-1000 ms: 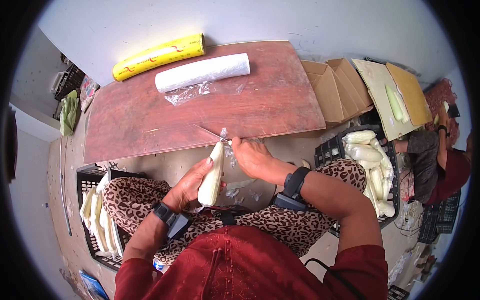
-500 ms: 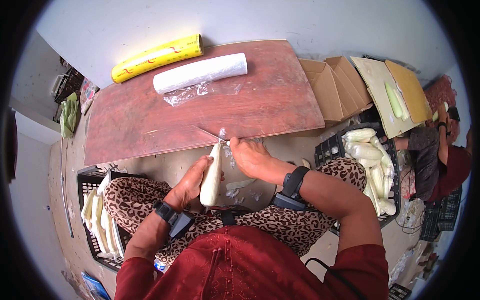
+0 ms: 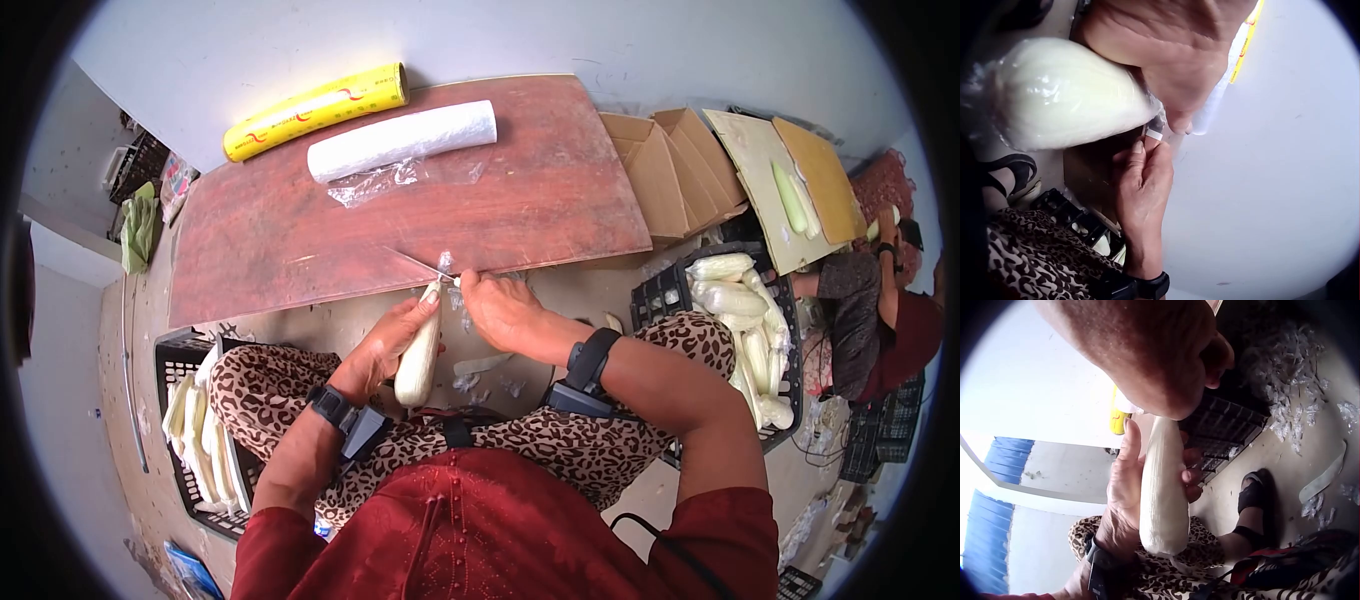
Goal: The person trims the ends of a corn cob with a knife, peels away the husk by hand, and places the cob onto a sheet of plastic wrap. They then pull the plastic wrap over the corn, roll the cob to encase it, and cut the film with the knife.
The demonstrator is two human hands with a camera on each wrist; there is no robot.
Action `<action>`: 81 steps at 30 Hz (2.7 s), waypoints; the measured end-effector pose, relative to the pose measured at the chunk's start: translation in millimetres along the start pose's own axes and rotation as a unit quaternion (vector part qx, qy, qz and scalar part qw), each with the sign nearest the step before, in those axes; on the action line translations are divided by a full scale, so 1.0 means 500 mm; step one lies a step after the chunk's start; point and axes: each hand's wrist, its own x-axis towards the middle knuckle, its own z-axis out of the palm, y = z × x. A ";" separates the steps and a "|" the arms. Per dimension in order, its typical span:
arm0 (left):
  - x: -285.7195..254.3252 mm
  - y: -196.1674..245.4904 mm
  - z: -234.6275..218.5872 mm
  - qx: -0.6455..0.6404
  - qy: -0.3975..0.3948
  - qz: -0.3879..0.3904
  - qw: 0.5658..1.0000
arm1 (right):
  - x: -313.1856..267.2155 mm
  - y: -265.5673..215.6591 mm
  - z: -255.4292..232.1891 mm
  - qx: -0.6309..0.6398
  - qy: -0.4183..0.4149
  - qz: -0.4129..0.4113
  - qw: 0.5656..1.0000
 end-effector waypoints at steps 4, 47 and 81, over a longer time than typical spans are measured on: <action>0.015 -0.014 -0.004 -0.021 0.000 0.003 1.000 | 0.001 -0.001 0.005 0.005 0.000 0.003 1.000; 0.055 -0.004 0.008 0.053 0.081 0.039 0.995 | -0.005 0.001 0.003 0.037 0.002 0.007 0.999; 0.065 -0.020 0.013 -0.005 0.053 0.060 0.997 | 0.011 -0.005 0.000 -0.006 0.006 0.016 1.000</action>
